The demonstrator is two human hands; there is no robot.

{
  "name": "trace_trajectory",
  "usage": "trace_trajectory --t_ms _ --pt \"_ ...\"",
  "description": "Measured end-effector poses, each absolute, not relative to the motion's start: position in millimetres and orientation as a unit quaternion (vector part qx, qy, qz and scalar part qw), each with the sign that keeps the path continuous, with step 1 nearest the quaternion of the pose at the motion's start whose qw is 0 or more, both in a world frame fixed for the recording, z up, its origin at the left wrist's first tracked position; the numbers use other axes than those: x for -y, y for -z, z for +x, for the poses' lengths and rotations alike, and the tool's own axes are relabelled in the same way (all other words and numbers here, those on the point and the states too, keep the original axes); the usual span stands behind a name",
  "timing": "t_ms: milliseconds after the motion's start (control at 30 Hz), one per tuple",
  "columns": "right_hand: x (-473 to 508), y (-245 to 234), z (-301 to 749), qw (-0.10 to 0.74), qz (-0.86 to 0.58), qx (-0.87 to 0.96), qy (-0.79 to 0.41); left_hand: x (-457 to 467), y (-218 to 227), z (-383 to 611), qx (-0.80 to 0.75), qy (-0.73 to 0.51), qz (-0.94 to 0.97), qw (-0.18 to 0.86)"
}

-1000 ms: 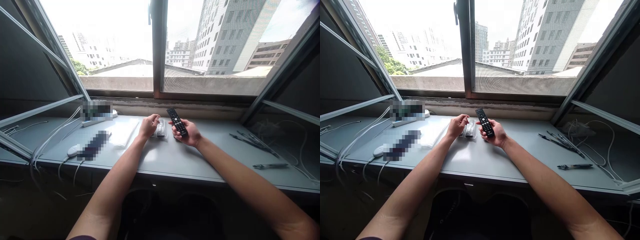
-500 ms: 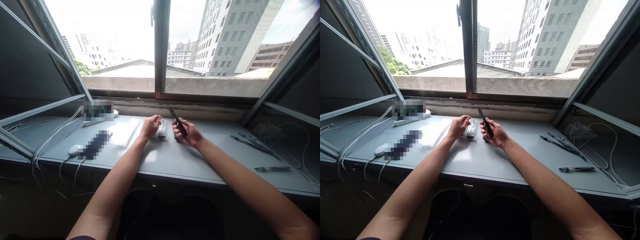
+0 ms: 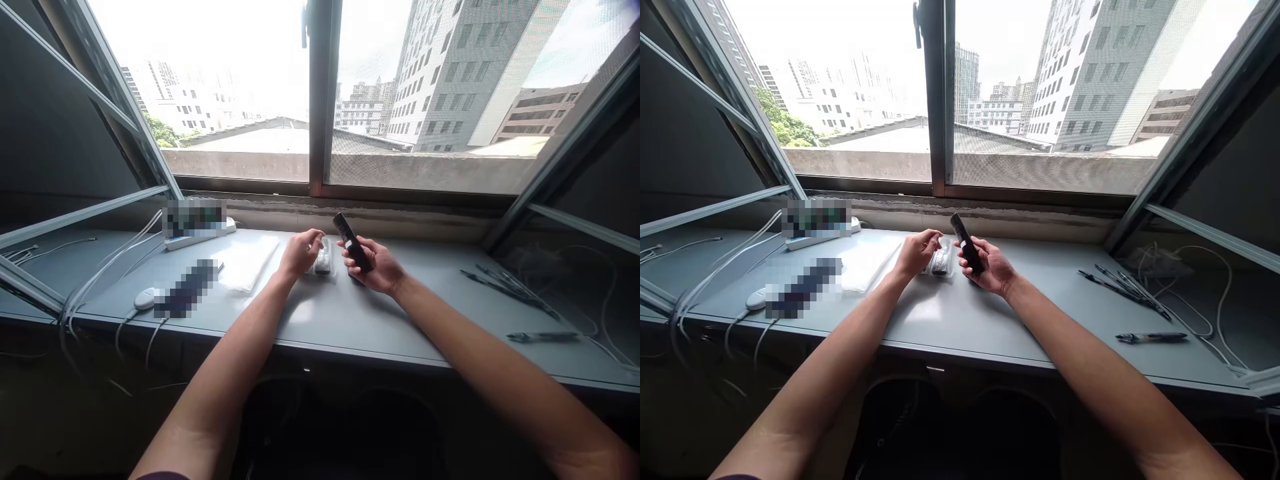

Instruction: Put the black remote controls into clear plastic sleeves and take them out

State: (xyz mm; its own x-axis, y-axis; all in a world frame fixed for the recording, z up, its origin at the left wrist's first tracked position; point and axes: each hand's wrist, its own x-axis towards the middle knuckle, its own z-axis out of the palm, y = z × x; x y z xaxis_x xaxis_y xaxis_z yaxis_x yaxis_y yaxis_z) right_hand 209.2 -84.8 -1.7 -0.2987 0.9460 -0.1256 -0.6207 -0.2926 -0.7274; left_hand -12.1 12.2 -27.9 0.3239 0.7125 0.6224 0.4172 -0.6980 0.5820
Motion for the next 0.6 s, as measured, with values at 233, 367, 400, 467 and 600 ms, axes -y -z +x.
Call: trace_trajectory --t_ms 233,367,400,467,600 --pt "85.7 7.2 202.8 0.526 -0.312 0.352 -0.709 -10.1 26.0 -12.0 -0.351 -0.459 0.802 0.15" --pt "86.8 11.1 202.3 0.52 -0.295 0.437 -0.672 -10.6 26.4 -12.5 -0.345 -0.463 0.806 0.133" --pt "86.9 11.9 202.7 0.516 -0.291 0.457 -0.664 -10.6 26.4 -12.5 -0.345 -0.465 0.805 0.129" --pt "86.5 13.9 203.6 0.509 -0.285 0.491 -0.647 -10.7 26.3 -12.5 -0.347 -0.467 0.805 0.12" --pt "83.8 18.8 203.7 0.518 -0.273 0.527 -0.617 -11.1 25.7 -13.8 -0.35 -0.467 0.804 0.114"
